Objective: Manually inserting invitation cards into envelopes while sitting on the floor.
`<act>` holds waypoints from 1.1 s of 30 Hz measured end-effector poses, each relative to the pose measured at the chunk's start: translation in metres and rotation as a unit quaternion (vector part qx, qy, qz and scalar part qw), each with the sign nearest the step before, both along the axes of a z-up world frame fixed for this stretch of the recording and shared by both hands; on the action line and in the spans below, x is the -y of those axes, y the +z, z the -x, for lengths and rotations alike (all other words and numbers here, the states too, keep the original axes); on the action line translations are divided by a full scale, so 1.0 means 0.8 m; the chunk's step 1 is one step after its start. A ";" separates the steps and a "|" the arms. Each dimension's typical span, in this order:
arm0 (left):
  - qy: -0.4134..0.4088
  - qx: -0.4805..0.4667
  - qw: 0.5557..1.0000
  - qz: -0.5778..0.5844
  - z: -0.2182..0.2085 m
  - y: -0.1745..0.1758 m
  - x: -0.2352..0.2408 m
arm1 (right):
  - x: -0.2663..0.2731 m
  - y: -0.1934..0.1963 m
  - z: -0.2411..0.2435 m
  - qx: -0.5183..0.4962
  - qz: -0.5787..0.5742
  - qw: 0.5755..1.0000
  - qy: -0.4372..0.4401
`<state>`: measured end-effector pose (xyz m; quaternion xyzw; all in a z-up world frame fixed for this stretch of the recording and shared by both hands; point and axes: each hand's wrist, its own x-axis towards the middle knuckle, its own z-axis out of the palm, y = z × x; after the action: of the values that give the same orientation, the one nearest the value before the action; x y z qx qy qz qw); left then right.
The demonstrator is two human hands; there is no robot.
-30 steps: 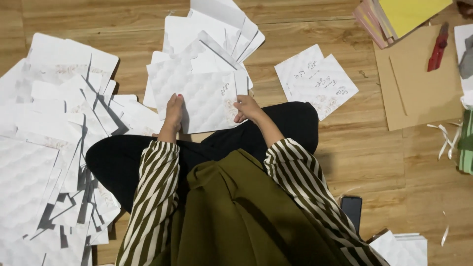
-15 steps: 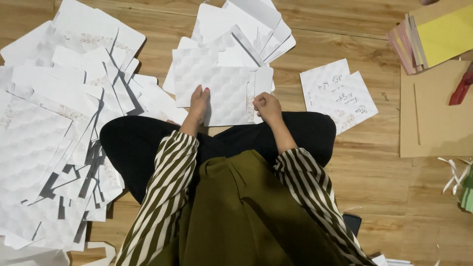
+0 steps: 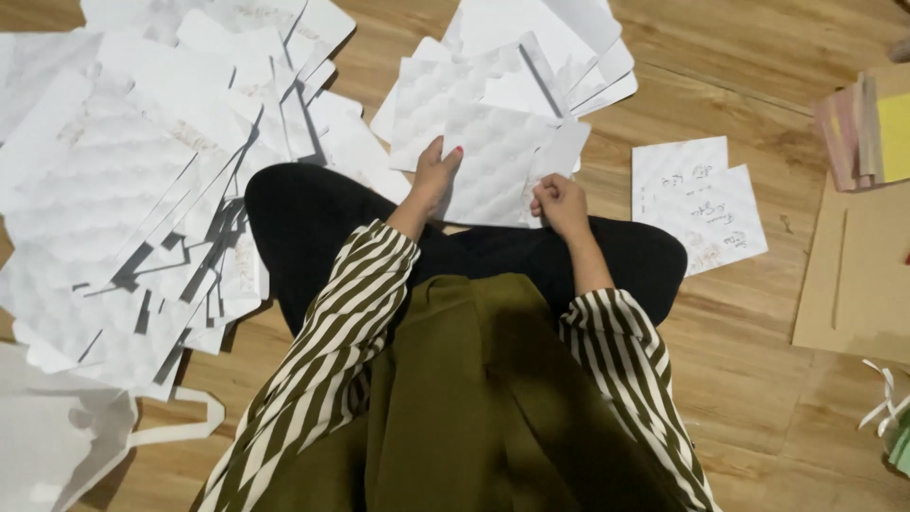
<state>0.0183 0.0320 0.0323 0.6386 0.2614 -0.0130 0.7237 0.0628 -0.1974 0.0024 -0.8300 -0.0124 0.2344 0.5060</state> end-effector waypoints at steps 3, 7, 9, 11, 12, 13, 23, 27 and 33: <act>-0.006 0.040 0.999 -0.022 0.002 -0.008 -0.005 | 0.003 -0.004 0.002 -0.011 -0.067 0.996 -0.062; -0.009 0.050 0.996 -0.069 -0.003 -0.034 -0.007 | 0.004 0.003 0.008 -0.008 -0.108 0.991 -0.078; -0.027 0.024 0.997 -0.071 -0.004 -0.069 -0.007 | 0.010 -0.005 0.007 -0.016 -0.110 0.992 -0.064; -0.043 -0.004 0.996 -0.073 0.000 -0.080 -0.005 | 0.013 -0.010 0.010 -0.027 -0.113 0.992 -0.049; -0.050 -0.023 0.995 -0.082 0.003 -0.073 -0.004 | 0.013 -0.010 0.012 -0.037 -0.112 0.992 -0.037; -0.055 -0.039 0.993 -0.093 0.002 -0.065 -0.007 | 0.010 -0.009 0.010 -0.044 -0.113 0.992 -0.023; -0.081 -0.025 0.992 -0.094 0.001 -0.027 0.002 | 0.010 0.010 0.012 0.087 0.183 0.979 -0.008; 0.104 0.036 0.994 0.027 -0.023 -0.018 -0.033 | 0.001 0.023 0.020 0.122 0.183 0.975 0.006; 0.411 0.272 0.840 0.228 0.010 -0.024 -0.233 | 0.000 0.017 0.024 0.092 0.194 0.971 0.104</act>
<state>0.0106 0.2182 0.0127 0.2674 0.2820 0.4002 0.8300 0.0438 -0.1974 0.0163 -0.9244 -0.0996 0.2061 0.3051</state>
